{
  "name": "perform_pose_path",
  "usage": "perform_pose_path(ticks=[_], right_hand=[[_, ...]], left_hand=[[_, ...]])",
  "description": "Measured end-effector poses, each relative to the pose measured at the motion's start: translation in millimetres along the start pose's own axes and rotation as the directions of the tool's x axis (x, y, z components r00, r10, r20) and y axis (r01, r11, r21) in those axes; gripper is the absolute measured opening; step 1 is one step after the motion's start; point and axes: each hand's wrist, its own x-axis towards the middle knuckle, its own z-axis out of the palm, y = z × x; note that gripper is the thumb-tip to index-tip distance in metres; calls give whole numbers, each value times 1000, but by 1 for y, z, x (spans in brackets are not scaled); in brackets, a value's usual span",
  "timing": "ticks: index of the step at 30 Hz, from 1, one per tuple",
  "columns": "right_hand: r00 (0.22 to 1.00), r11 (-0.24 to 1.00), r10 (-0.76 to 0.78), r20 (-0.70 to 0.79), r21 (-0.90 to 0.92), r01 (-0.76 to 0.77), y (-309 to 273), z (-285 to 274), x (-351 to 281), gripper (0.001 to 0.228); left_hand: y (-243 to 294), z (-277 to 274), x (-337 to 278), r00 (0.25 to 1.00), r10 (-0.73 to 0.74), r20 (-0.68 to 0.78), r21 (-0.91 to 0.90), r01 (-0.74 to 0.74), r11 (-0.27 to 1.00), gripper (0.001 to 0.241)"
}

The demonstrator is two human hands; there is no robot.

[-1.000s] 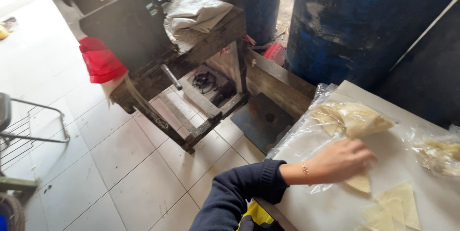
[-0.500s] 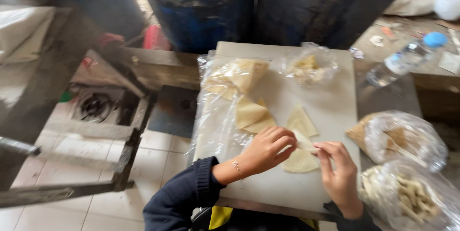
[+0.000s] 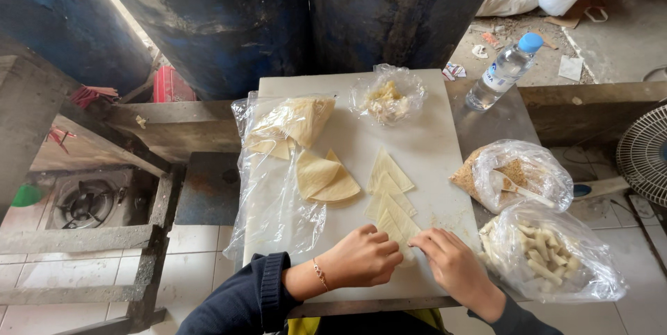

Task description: The person prepares food items by placing filling onto wrappers using a spoon and then folding the wrappers into various shapes.

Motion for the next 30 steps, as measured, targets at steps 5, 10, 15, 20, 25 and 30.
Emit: perform_pose_path(ticks=[5,10,15,20,25,30], right_hand=[[998,998,-39,-41,-56,37,0,0,-8,39],[998,986,-61,8,-152,61,-1,3,-14,33],[995,969,-87,-38,-233,76,7,14,-22,23],[990,957,-87,-113,-287,51,10,15,-25,24],[992,959,-98,-78,-274,73,11,16,-29,22],[987,961,-122,-102,-262,92,12,15,-32,22]], left_hand=[[-6,0,-2,998,51,-21,-69,-53,996,21],[-14,-5,-3,997,77,-10,-175,-78,982,23],[-21,-3,0,972,-185,-144,-28,183,983,17],[-31,-3,1,895,-382,-230,64,405,912,18],[-29,3,5,877,-436,-201,68,456,887,20],[-31,7,7,880,-435,-189,51,451,891,19]])
